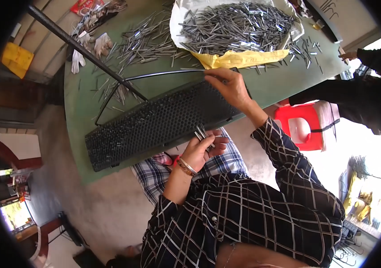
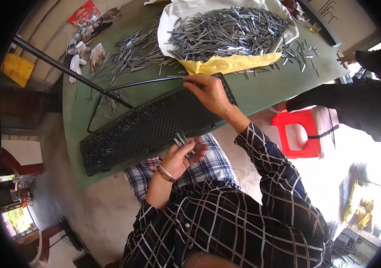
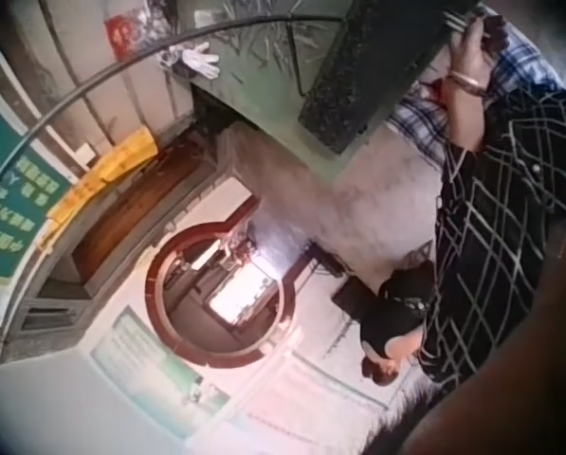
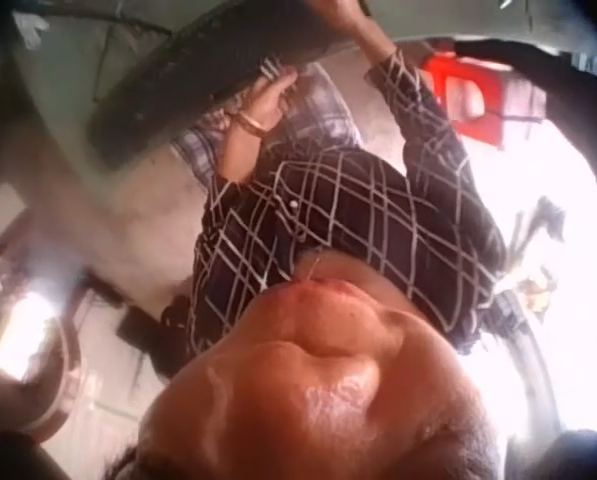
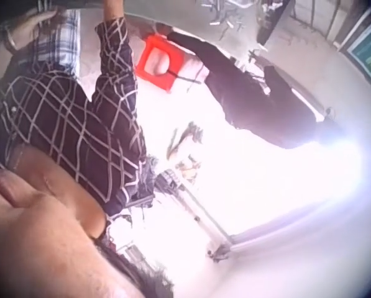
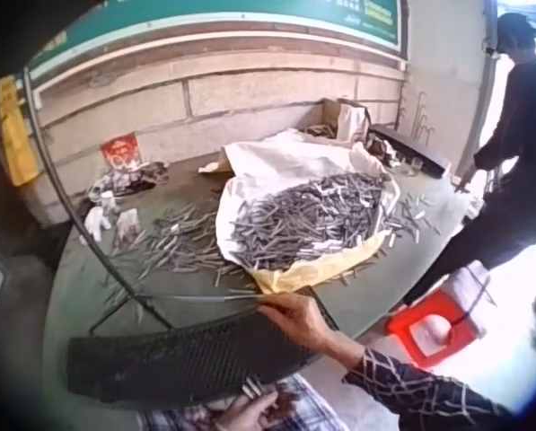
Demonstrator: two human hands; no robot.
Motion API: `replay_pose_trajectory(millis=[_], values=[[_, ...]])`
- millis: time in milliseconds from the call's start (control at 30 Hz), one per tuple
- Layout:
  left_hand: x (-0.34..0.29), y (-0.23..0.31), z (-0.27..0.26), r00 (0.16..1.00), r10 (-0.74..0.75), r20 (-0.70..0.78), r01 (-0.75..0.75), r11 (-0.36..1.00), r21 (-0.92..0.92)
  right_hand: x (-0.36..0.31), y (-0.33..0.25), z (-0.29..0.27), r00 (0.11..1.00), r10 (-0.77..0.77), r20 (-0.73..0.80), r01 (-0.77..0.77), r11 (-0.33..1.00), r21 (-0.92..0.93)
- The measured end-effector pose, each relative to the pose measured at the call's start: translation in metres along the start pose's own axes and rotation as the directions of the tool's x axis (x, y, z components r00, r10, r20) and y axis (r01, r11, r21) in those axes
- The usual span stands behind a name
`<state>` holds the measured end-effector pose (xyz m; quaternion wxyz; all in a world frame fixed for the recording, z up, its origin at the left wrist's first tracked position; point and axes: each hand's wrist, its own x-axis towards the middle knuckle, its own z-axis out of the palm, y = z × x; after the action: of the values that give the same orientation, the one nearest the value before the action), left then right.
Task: Picking up and arranging small metal components from a large pile on a workbench.
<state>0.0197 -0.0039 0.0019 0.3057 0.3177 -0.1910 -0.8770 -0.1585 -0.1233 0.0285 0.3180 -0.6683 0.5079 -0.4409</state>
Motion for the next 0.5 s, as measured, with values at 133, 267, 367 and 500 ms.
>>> replay_pose_trajectory(millis=[133, 267, 367, 500], values=[[0.003, -0.003, -0.006, 0.993, -0.033, -0.111, 0.026, 0.998, -0.061, 0.005, 0.002, 0.011, 0.995, -0.095, 0.034, 0.096, 0.995, -0.033], [0.002, -0.012, -0.008, 0.972, 0.038, -0.232, -0.051, 0.997, -0.051, 0.009, 0.003, 0.015, 0.986, -0.158, 0.049, 0.162, 0.984, -0.081], [-0.003, -0.014, -0.010, 0.971, 0.075, -0.228, -0.091, 0.994, -0.060, 0.009, 0.001, 0.019, 0.981, -0.179, 0.074, 0.186, 0.978, -0.092], [-0.004, -0.019, -0.015, 0.953, 0.083, -0.290, -0.115, 0.989, -0.095, 0.007, 0.012, 0.022, 0.921, -0.364, 0.137, 0.384, 0.906, -0.177]])
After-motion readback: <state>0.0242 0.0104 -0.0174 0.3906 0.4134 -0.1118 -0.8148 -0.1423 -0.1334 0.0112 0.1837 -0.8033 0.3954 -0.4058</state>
